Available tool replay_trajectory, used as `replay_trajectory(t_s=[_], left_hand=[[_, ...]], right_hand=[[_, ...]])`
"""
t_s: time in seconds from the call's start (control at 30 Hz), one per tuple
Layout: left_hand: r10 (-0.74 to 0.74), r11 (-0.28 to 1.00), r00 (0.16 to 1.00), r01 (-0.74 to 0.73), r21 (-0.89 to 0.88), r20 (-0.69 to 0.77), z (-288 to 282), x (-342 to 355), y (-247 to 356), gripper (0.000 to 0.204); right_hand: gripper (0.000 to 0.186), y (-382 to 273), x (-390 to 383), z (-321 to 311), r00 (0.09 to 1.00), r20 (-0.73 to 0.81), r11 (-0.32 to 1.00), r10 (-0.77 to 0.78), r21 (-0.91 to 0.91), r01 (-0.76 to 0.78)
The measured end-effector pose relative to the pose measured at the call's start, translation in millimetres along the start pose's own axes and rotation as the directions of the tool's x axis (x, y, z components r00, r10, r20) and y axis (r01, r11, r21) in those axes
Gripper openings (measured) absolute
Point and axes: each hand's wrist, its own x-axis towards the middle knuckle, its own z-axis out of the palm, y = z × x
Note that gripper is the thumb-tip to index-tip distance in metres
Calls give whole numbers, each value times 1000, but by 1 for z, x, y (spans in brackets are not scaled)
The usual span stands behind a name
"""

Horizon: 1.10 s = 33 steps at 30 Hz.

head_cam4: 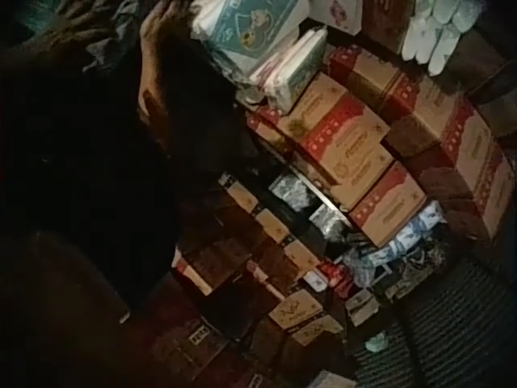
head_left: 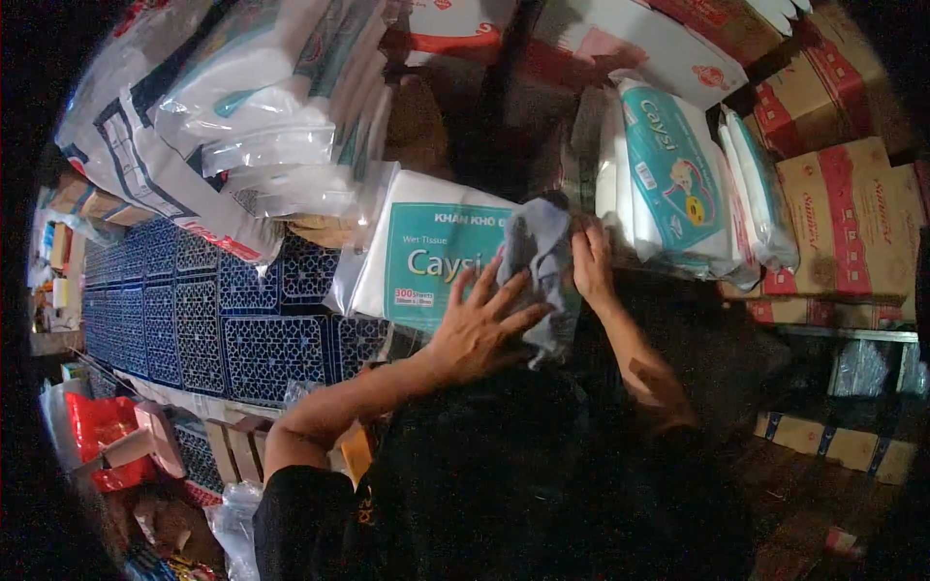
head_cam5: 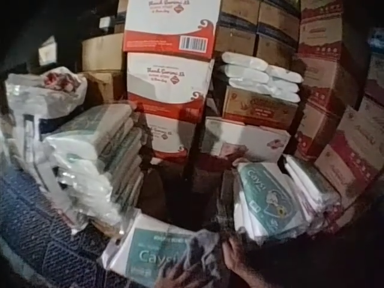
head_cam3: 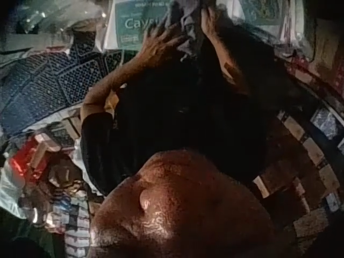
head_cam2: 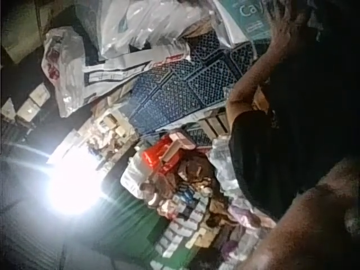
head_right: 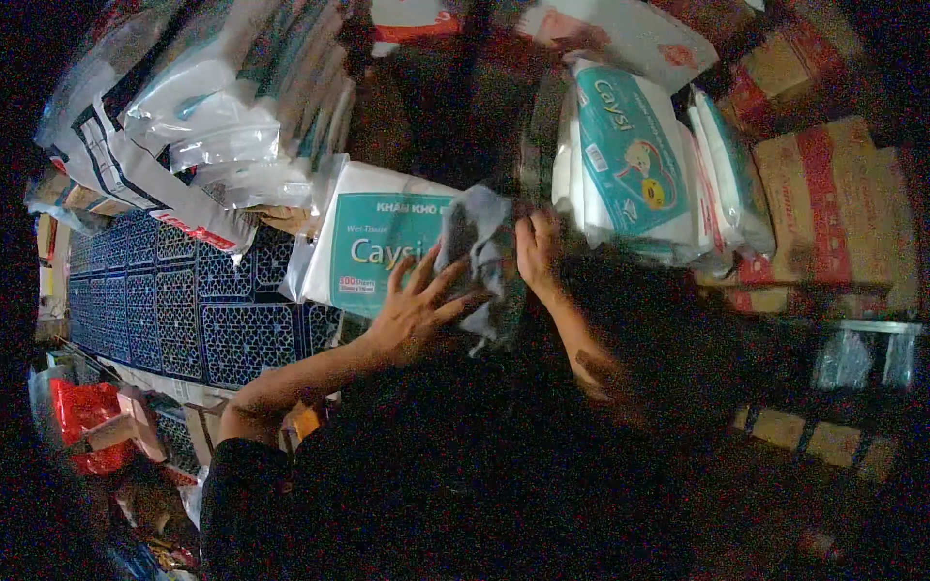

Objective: Wipe and clean packages of wet wipes or diapers with a cloth and stack them in the storage area.

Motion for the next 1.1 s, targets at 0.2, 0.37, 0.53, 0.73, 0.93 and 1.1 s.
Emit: replay_trajectory(t_s=[0.2, 0.37, 0.53, 0.73, 0.93, 1.1], left_hand=[[-181, 984, 983, 180, 14, 35, -35, -35, -17, 62], [-537, 462, 816, 70, -884, -216, -36, -44, -46, 59], [-618, 759, 658, 357, -544, -431, -30, -14, -112, 52], [-725, 406, 683, 322, -855, -87, -1, -19, -132, 61], [-714, 165, 672, 435, -885, 197, -19, -25, -119, 44], [-798, 100, 582, 380, -919, 154, -7, -40, -113, 42]], right_hand=[[32, -62, -2, -13, 922, -85, 840, -379, -449, 304], [63, -132, -44, -2, 789, 304, 805, -535, -99, 584], [65, -104, -60, 29, 674, 485, 711, -557, -141, 689], [54, -67, -38, -16, 893, 261, 791, -367, -418, 447], [56, -20, -74, -38, 986, 48, 987, -157, -38, 159], [62, -75, -92, -82, 881, 468, 969, 66, -240, 55]])
